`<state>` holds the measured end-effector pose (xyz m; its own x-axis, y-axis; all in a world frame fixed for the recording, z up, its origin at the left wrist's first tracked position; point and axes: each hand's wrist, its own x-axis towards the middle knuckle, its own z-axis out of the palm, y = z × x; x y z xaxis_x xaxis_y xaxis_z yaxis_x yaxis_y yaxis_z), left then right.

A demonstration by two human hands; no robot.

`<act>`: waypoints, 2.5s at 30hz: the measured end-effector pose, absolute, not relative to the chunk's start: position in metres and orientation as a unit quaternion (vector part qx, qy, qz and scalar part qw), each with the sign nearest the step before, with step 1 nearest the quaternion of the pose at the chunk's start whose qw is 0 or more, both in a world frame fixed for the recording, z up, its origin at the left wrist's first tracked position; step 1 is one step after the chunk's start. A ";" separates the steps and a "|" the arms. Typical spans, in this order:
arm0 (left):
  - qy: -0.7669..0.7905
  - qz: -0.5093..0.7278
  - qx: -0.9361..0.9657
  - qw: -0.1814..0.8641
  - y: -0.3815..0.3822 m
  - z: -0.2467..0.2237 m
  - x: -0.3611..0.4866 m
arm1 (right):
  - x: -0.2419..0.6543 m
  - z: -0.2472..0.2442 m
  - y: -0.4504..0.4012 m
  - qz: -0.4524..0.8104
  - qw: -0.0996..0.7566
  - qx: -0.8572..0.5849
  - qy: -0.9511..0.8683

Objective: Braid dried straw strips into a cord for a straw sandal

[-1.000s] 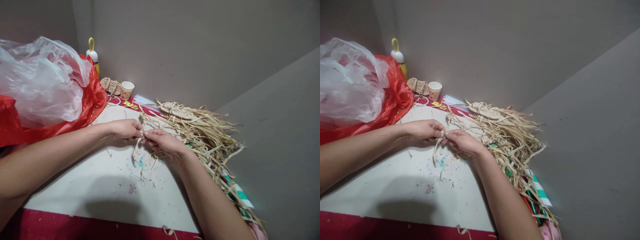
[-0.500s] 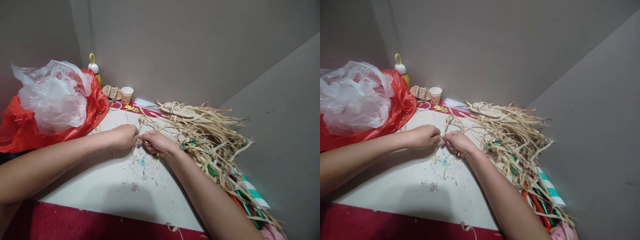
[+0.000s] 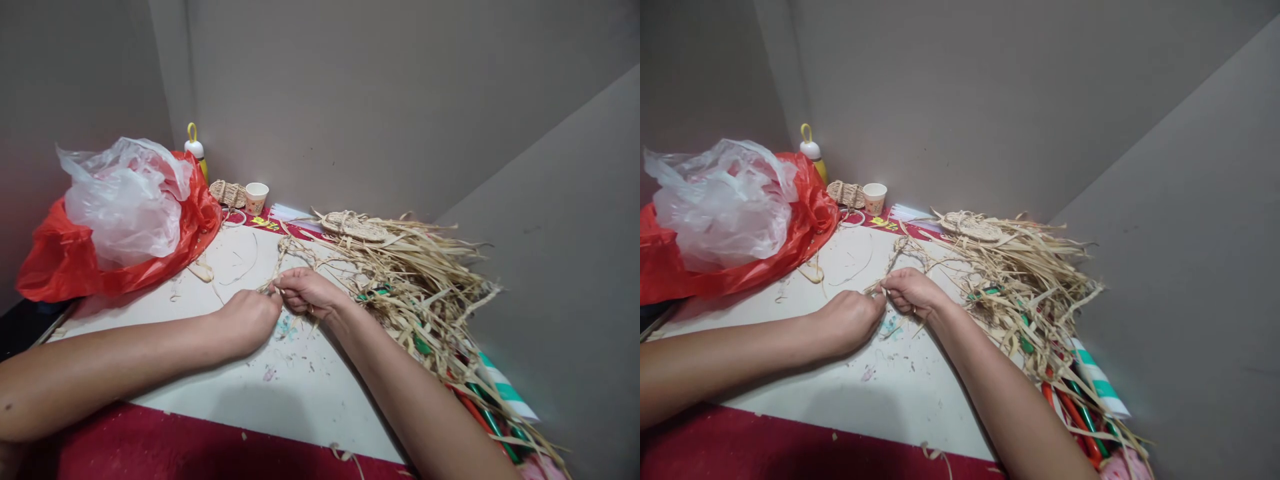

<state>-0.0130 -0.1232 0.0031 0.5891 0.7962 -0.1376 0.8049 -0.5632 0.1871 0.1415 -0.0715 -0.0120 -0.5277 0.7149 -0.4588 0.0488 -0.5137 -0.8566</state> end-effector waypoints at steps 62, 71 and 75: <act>0.441 0.242 0.561 0.658 -0.076 -0.017 -0.011 | 0.107 -0.008 -0.143 0.098 0.002 -0.633 -0.768; 0.392 0.226 0.516 0.727 -0.067 -0.014 -0.021 | 0.146 0.025 -0.122 0.313 0.300 -0.622 -0.652; 0.376 0.236 0.543 0.713 -0.067 -0.017 -0.023 | 0.143 0.004 -0.101 0.516 0.242 -0.565 -0.597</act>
